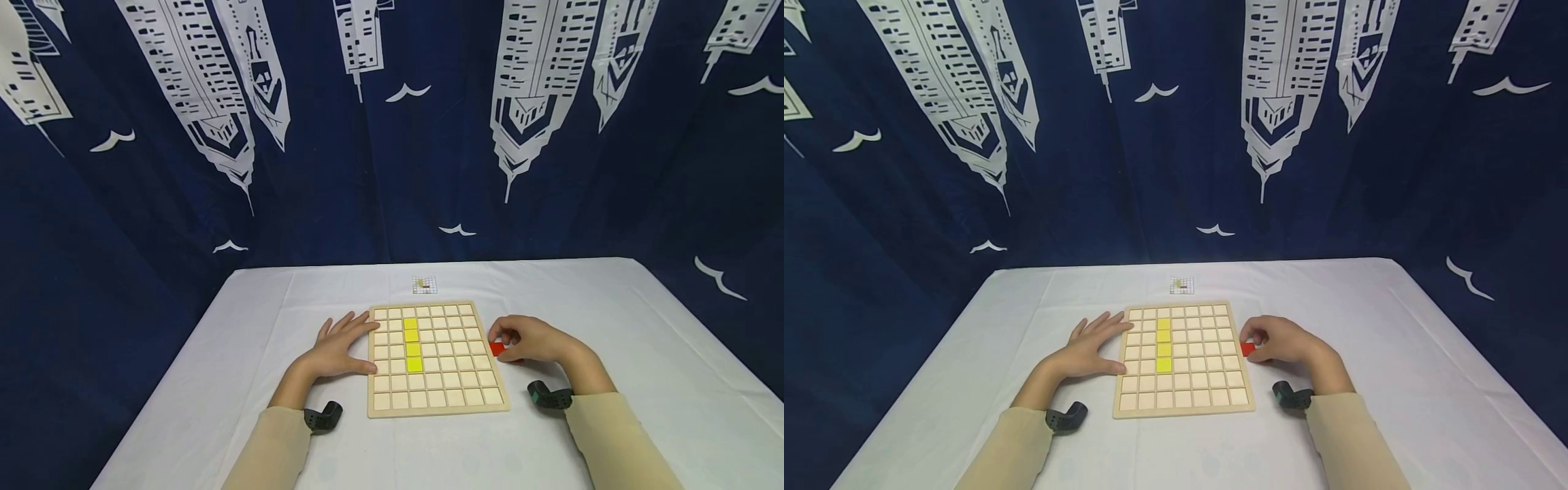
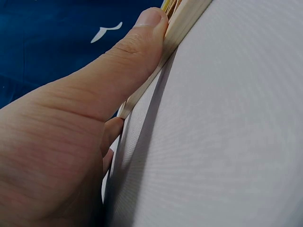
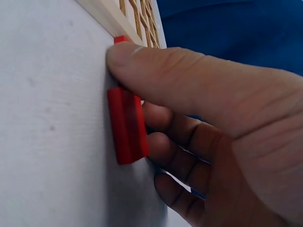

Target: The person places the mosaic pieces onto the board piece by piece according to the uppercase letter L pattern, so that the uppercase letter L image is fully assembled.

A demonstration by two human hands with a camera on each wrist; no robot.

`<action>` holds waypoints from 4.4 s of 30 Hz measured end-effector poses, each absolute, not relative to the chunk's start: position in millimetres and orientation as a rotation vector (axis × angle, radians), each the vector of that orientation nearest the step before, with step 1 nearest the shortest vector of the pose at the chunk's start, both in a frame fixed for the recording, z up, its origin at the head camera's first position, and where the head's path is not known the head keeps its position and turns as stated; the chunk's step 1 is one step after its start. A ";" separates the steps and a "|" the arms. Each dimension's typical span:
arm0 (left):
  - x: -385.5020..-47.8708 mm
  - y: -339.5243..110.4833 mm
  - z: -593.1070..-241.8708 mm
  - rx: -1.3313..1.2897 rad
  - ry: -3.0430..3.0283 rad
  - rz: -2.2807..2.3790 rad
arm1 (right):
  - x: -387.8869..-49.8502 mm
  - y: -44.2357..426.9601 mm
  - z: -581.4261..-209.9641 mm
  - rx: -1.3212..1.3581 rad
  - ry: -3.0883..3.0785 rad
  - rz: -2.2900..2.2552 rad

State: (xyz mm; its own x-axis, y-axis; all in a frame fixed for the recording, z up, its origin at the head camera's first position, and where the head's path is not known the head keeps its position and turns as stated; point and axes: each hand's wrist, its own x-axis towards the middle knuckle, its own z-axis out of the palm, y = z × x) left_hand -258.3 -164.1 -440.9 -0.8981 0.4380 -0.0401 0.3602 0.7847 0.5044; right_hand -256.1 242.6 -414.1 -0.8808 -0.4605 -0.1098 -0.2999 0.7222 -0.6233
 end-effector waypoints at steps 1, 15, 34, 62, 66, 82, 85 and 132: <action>-258.3 -164.1 -440.9 0.632 2.821 0.751 | -256.3 242.0 -414.5 -0.593 2.670 -0.908; -259.5 -164.9 -442.8 0.634 2.819 0.758 | -255.7 236.0 -414.7 -0.540 2.717 -0.911; -260.0 -165.3 -442.7 0.648 2.815 0.754 | -256.7 230.7 -412.3 -0.636 2.718 -1.043; -259.5 -165.2 -441.2 0.652 2.813 0.751 | -252.3 192.4 -412.3 -0.773 2.771 -1.081; -260.0 -165.4 -441.5 0.651 2.814 0.748 | -250.2 184.6 -413.4 -0.823 2.755 -1.069; -259.5 -165.0 -442.1 0.647 2.821 0.744 | -243.7 164.1 -415.1 -1.009 2.680 -0.974; -259.8 -165.1 -442.6 0.647 2.823 0.745 | -242.4 160.7 -415.5 -1.021 2.681 -0.959; -259.6 -164.5 -441.9 0.637 2.817 0.752 | -234.1 143.6 -425.4 -0.938 2.815 -0.871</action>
